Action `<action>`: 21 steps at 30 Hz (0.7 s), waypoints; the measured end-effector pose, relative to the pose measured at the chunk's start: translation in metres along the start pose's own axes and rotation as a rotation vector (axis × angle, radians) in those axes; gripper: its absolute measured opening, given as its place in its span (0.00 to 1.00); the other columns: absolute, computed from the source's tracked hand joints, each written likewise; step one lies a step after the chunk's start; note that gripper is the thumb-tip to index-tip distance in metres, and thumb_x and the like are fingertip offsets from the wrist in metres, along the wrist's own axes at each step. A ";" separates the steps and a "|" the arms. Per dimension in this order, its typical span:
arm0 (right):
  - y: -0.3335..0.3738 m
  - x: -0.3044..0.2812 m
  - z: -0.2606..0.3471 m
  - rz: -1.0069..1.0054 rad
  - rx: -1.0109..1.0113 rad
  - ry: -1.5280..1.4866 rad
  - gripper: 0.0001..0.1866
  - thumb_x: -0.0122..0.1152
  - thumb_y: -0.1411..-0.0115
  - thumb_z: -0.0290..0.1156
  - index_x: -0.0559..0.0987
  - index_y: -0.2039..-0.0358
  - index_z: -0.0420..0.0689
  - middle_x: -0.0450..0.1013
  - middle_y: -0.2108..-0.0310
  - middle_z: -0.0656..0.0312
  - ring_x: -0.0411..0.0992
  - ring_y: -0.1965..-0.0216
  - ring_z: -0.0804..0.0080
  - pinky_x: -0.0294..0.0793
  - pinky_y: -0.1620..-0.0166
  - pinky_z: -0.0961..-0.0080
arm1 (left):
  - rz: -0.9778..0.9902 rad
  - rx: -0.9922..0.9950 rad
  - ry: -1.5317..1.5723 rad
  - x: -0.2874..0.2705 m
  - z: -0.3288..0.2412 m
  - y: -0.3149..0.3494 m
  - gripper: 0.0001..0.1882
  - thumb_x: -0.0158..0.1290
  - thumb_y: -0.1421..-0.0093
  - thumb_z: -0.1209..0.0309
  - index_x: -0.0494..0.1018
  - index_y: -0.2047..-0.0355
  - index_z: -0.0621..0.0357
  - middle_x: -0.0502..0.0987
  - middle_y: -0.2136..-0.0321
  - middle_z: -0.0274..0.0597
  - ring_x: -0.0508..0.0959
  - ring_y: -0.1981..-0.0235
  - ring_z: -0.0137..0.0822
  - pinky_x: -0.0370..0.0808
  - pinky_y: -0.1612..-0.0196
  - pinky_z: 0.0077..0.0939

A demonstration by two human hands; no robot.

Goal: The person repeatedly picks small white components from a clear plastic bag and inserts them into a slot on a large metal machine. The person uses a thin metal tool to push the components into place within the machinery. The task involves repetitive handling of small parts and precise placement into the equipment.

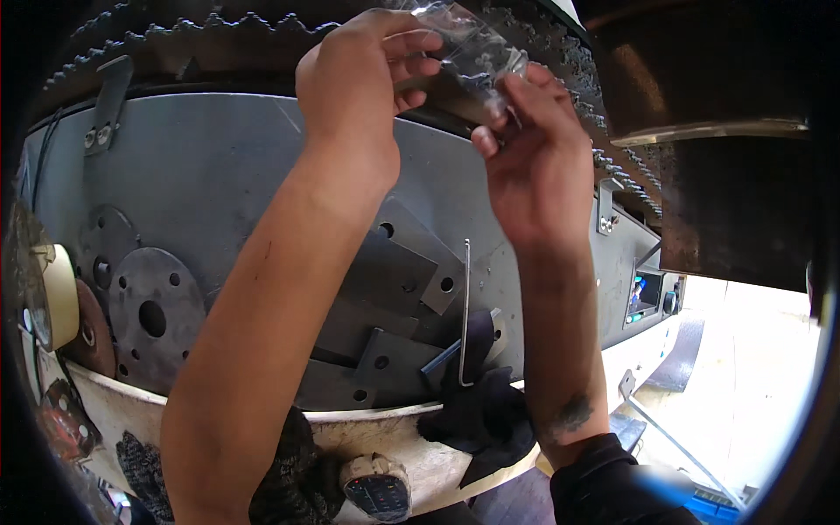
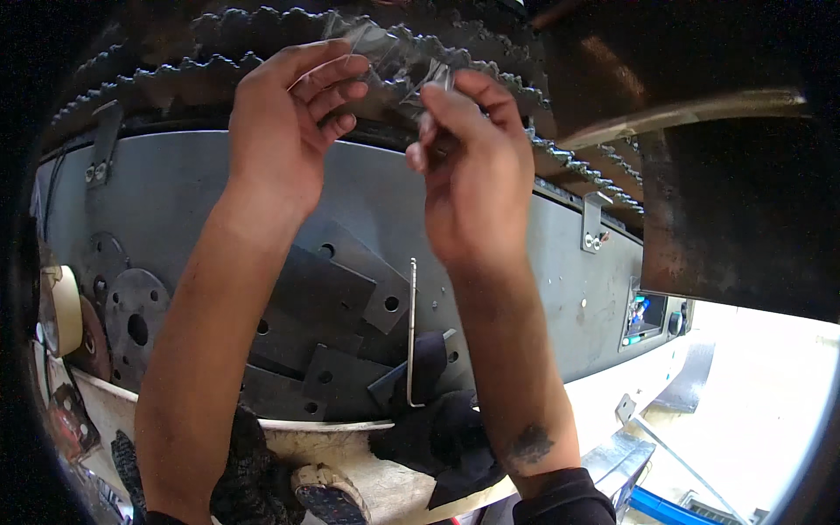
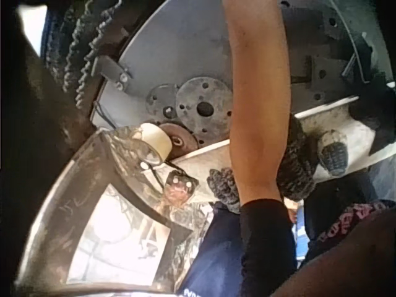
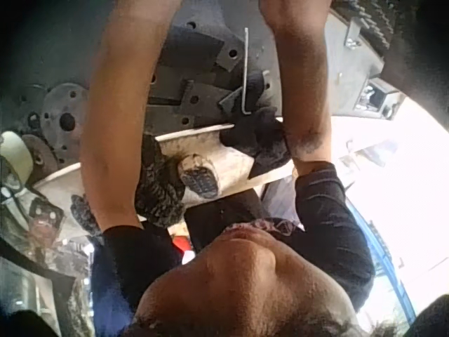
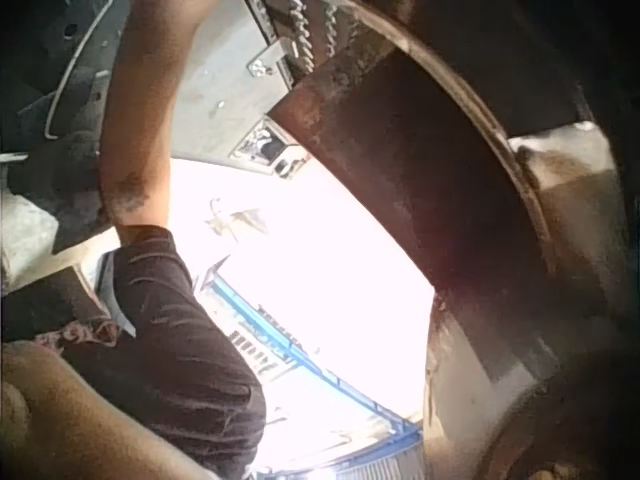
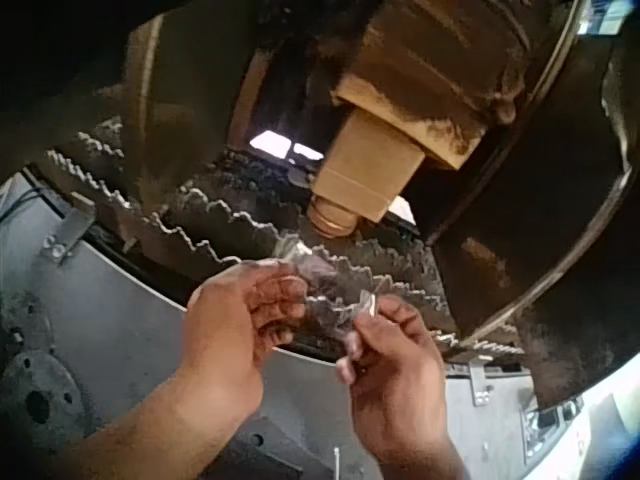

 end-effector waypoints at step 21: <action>0.055 -0.085 0.001 -0.073 0.010 -0.121 0.09 0.42 0.36 0.33 0.69 0.62 0.42 0.73 0.69 0.59 0.71 0.69 0.74 0.68 0.67 0.75 | 0.228 -0.099 -0.312 0.044 0.042 0.061 0.32 0.51 0.42 0.68 0.50 0.42 0.67 0.78 0.66 0.50 0.78 0.69 0.35 0.73 0.66 0.24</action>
Point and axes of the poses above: each hand's wrist, its own y-axis away from the middle knuckle, its own x-axis out of the palm, z = x × y, the point moved 2 cm from there along -y, towards the middle knuckle
